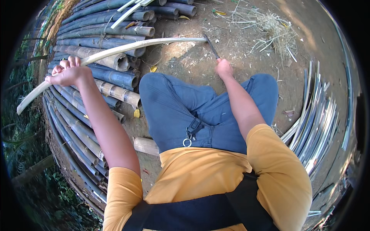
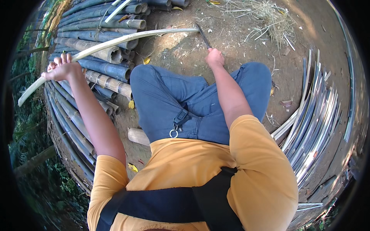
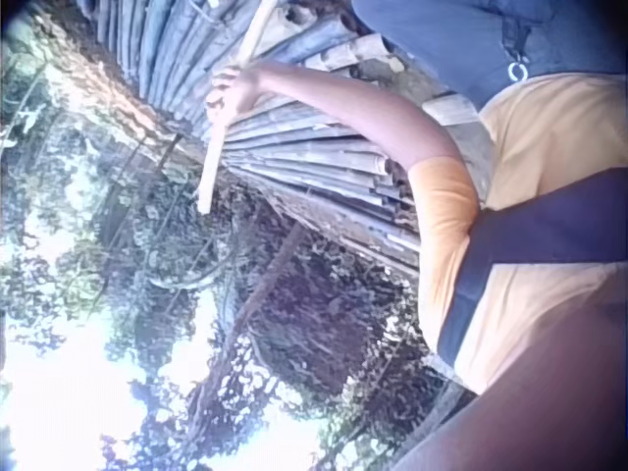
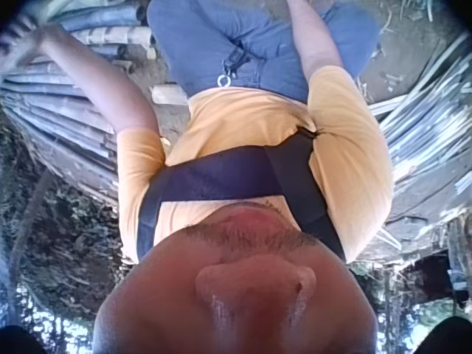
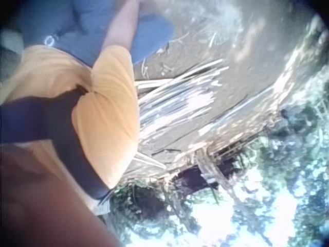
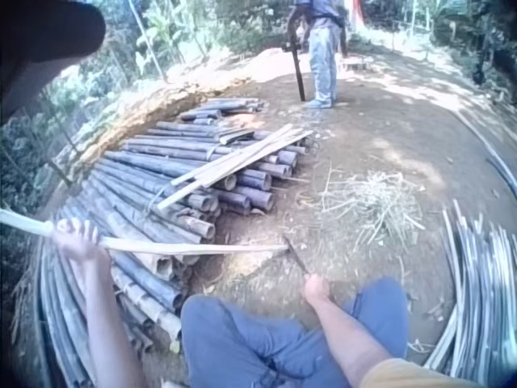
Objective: The person shaves and smooths a length of bamboo using a knife while sitting outdoors.
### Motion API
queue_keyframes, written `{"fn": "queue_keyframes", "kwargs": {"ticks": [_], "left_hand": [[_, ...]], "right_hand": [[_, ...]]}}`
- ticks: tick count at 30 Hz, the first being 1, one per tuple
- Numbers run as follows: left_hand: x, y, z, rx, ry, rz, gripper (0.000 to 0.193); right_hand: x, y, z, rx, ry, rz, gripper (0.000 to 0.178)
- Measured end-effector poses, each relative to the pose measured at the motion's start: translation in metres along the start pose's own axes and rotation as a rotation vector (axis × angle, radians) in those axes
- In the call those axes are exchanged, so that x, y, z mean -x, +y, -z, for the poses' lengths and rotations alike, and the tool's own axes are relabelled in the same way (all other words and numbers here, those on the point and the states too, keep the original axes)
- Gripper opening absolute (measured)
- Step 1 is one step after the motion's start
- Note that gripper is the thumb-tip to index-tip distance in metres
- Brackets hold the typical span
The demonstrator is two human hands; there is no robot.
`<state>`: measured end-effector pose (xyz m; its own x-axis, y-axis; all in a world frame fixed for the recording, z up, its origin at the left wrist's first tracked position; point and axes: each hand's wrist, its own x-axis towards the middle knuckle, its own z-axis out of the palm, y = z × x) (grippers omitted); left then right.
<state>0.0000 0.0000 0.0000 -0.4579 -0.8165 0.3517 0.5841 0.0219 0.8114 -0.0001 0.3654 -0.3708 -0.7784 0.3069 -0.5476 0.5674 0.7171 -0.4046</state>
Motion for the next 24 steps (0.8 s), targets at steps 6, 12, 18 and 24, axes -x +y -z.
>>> {"fn": "queue_keyframes", "kwargs": {"ticks": [6, 12, 18, 24], "left_hand": [[0.015, 0.006, -0.002, 0.051, -0.093, 0.018, 0.051], [0.009, 0.01, 0.002, 0.121, -0.215, 0.051, 0.052], [0.007, 0.007, 0.0, 0.089, -0.158, 0.041, 0.052], [-0.005, -0.002, 0.008, 0.095, -0.107, 0.047, 0.051]], "right_hand": [[0.063, -0.032, 0.016, -0.072, 0.038, 0.293, 0.019], [0.09, -0.052, 0.029, -0.114, 0.01, 0.534, 0.02], [0.058, -0.024, 0.01, -0.176, 0.006, 0.245, 0.017], [0.095, -0.05, 0.018, -0.042, 0.004, 0.441, 0.019]]}}
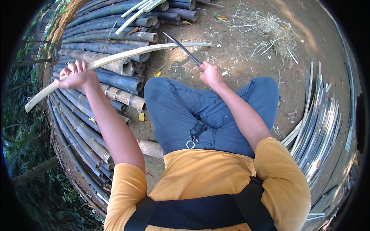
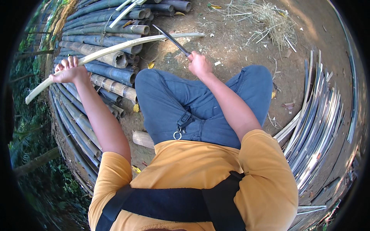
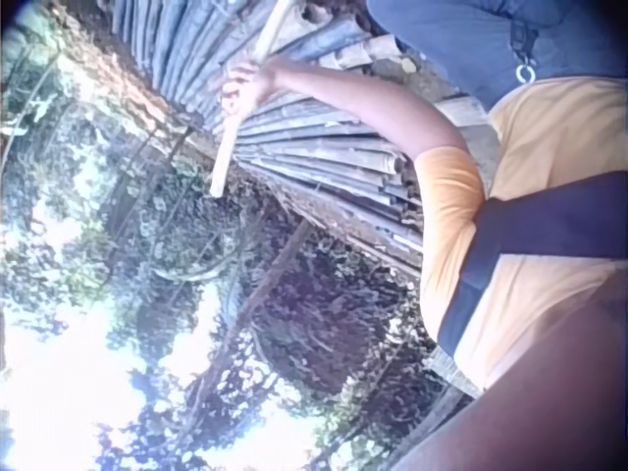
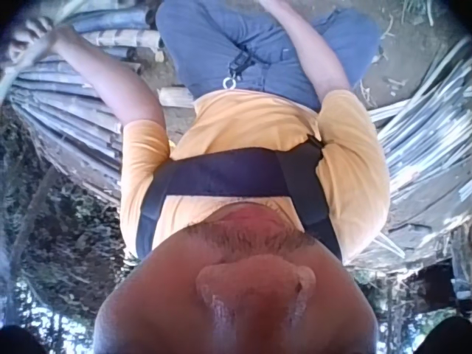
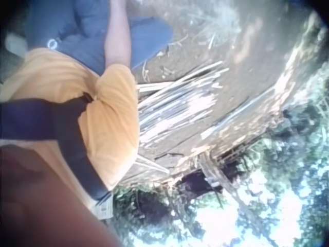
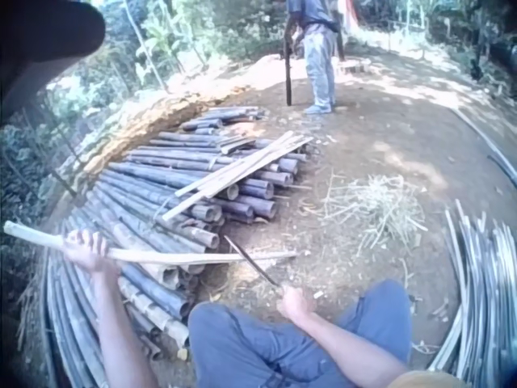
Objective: The person shaves and smooths a length of bamboo using a knife while sitting outdoors.
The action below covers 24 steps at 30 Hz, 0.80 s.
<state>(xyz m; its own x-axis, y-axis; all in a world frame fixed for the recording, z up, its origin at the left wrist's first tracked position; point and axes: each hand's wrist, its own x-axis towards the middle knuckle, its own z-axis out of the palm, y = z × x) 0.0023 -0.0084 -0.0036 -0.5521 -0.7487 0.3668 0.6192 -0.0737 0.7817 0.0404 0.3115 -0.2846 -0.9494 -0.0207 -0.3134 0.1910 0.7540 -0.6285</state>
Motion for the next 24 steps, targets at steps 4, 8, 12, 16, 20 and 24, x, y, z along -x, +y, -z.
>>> {"fn": "queue_keyframes", "kwargs": {"ticks": [4, 8, 12, 16, 20, 24], "left_hand": [[0.001, 0.008, 0.0, -0.005, -0.01, -0.004, 0.051], [0.002, -0.007, -0.01, 0.043, 0.005, 0.029, 0.052], [-0.006, 0.002, 0.007, -0.008, -0.008, -0.008, 0.05], [-0.003, 0.003, -0.002, -0.027, 0.055, -0.02, 0.049], [-0.004, -0.007, -0.006, 0.002, -0.01, 0.003, 0.05], [-0.006, -0.004, 0.005, -0.043, 0.04, -0.03, 0.05]], "right_hand": [[-0.011, -0.001, 0.005, 0.029, -0.036, -0.016, 0.018], [-0.042, 0.047, -0.004, 0.012, 0.007, -0.208, 0.022], [-0.02, 0.007, -0.004, -0.039, -0.048, -0.115, 0.021], [-0.035, 0.017, -0.005, 0.008, -0.001, -0.086, 0.022], [-0.047, 0.05, -0.013, -0.036, 0.072, -0.213, 0.021], [-0.022, 0.008, 0.0, -0.047, -0.039, -0.07, 0.018]]}}
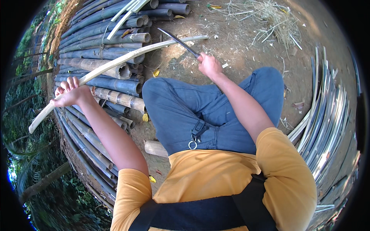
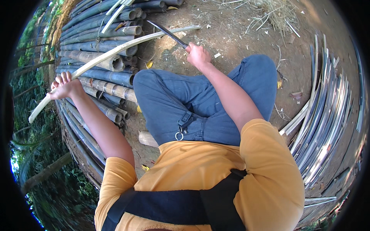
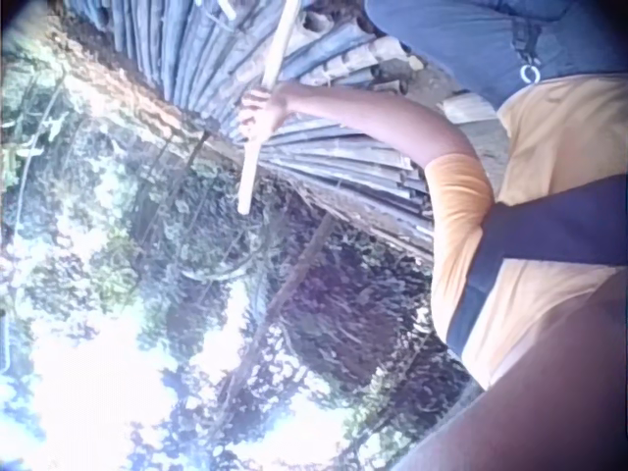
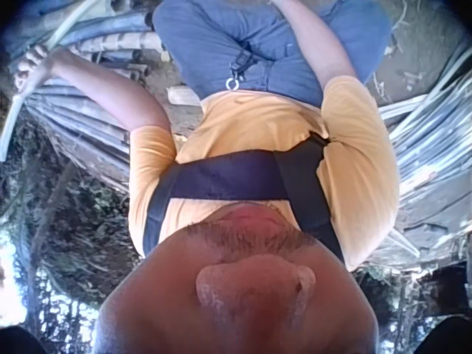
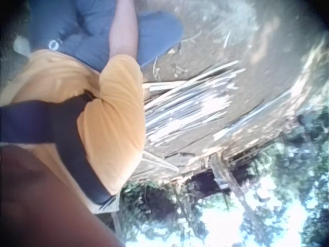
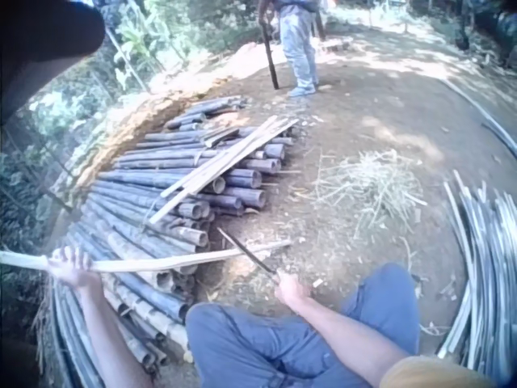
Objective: The person shaves and smooths a length of bamboo using a knife while sitting outdoors.
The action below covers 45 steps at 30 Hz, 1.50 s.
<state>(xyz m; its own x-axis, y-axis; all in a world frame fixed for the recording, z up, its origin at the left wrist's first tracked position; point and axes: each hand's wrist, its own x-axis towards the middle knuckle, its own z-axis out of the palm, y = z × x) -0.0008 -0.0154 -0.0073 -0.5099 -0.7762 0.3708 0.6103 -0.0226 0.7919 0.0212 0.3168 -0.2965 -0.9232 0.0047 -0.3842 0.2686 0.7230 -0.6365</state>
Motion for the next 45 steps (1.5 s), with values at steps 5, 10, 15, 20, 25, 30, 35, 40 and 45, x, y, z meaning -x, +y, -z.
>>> {"fn": "queue_keyframes", "kwargs": {"ticks": [5, 10, 15, 20, 25, 30, 35, 40, 45], "left_hand": [[0.001, 0.0, -0.006, -0.021, 0.039, -0.008, 0.05], [-0.001, -0.007, 0.002, -0.022, 0.057, 0.006, 0.05], [0.0, 0.006, 0.009, -0.059, 0.088, -0.028, 0.051], [-0.002, -0.009, 0.001, -0.012, 0.039, 0.009, 0.05], [0.002, -0.001, 0.003, -0.04, 0.057, -0.029, 0.05], [-0.001, -0.008, -0.003, -0.017, 0.034, 0.016, 0.05], [0.002, -0.001, 0.002, -0.037, 0.068, -0.024, 0.051], [0.0, 0.0, 0.001, -0.041, 0.029, -0.004, 0.05], [0.003, 0.0, 0.006, -0.071, 0.064, -0.056, 0.05]], "right_hand": [[-0.03, 0.041, -0.016, -0.078, 0.059, -0.178, 0.022], [-0.03, 0.036, -0.023, 0.028, 0.121, -0.156, 0.025], [-0.025, 0.025, -0.018, 0.001, 0.011, -0.107, 0.025], [-0.045, 0.07, -0.025, -0.017, 0.144, -0.306, 0.026], [-0.031, 0.037, -0.025, 0.045, 0.036, -0.142, 0.027], [-0.049, 0.08, -0.024, -0.097, 0.102, -0.372, 0.028], [-0.034, 0.045, -0.024, -0.034, 0.049, -0.231, 0.027], [-0.045, 0.067, -0.023, -0.132, 0.101, -0.379, 0.029], [-0.035, 0.043, -0.023, -0.002, 0.046, -0.174, 0.027]]}}
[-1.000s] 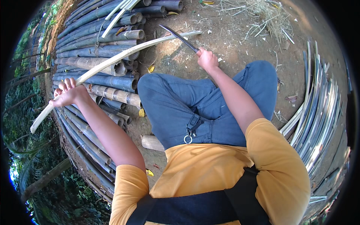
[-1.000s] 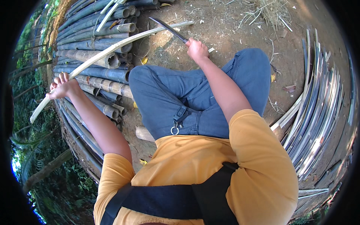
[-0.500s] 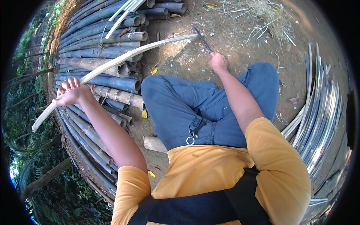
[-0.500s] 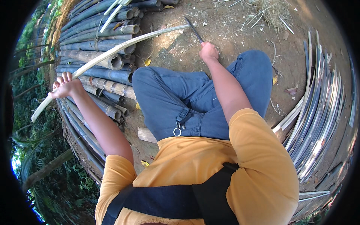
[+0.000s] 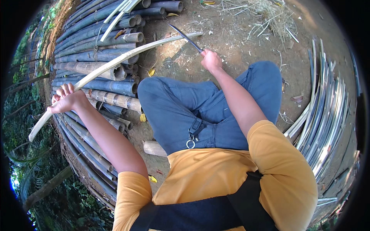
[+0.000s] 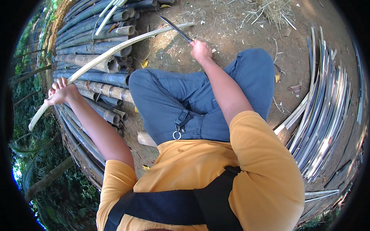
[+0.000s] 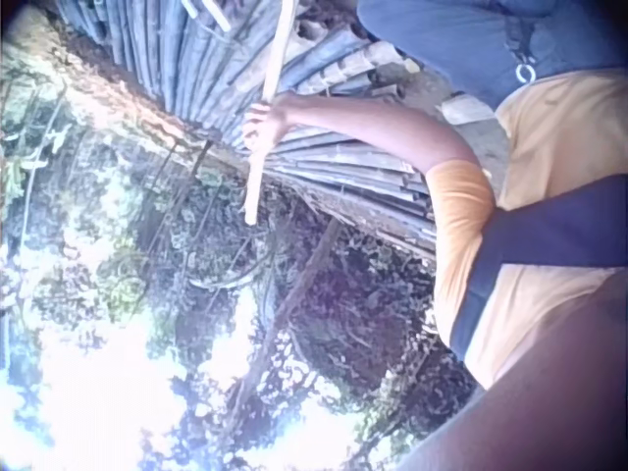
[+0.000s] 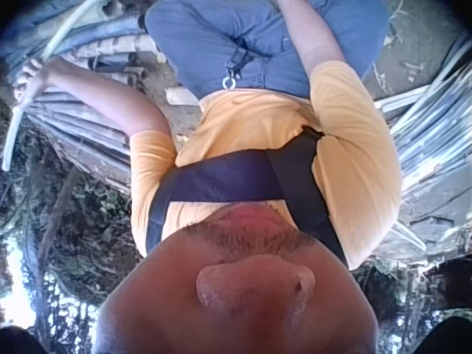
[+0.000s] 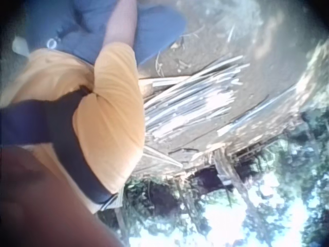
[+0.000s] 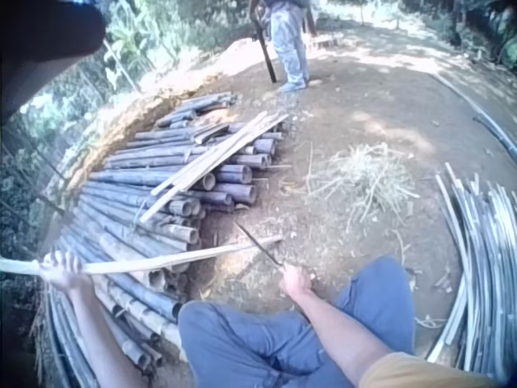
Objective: The person shaves and smooths a length of bamboo using a knife while sitting outdoors.
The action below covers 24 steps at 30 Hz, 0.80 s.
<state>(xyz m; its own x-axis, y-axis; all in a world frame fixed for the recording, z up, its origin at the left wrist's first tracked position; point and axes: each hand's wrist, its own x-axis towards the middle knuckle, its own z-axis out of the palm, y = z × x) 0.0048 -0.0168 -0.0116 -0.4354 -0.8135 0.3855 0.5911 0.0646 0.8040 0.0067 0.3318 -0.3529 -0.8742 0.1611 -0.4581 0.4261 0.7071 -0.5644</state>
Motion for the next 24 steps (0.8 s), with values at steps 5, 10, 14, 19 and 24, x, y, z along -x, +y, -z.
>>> {"fn": "queue_keyframes", "kwargs": {"ticks": [5, 10, 14, 19, 24], "left_hand": [[0.002, -0.003, -0.014, 0.033, -0.025, 0.05, 0.049], [0.003, 0.001, -0.004, 0.004, 0.046, 0.034, 0.052], [0.005, 0.005, -0.005, 0.04, 0.043, 0.078, 0.052], [0.011, 0.005, -0.007, 0.041, 0.065, 0.061, 0.05], [0.012, 0.007, -0.011, 0.084, 0.058, 0.092, 0.05]], "right_hand": [[-0.03, 0.049, -0.007, 0.037, 0.12, -0.203, 0.03], [-0.01, 0.032, -0.013, 0.039, 0.099, -0.156, 0.032], [-0.023, 0.051, -0.017, 0.035, 0.118, -0.282, 0.033], [-0.006, 0.034, -0.01, -0.041, 0.107, -0.231, 0.025], [0.04, -0.021, 0.021, -0.034, 0.047, 0.106, 0.021]]}}
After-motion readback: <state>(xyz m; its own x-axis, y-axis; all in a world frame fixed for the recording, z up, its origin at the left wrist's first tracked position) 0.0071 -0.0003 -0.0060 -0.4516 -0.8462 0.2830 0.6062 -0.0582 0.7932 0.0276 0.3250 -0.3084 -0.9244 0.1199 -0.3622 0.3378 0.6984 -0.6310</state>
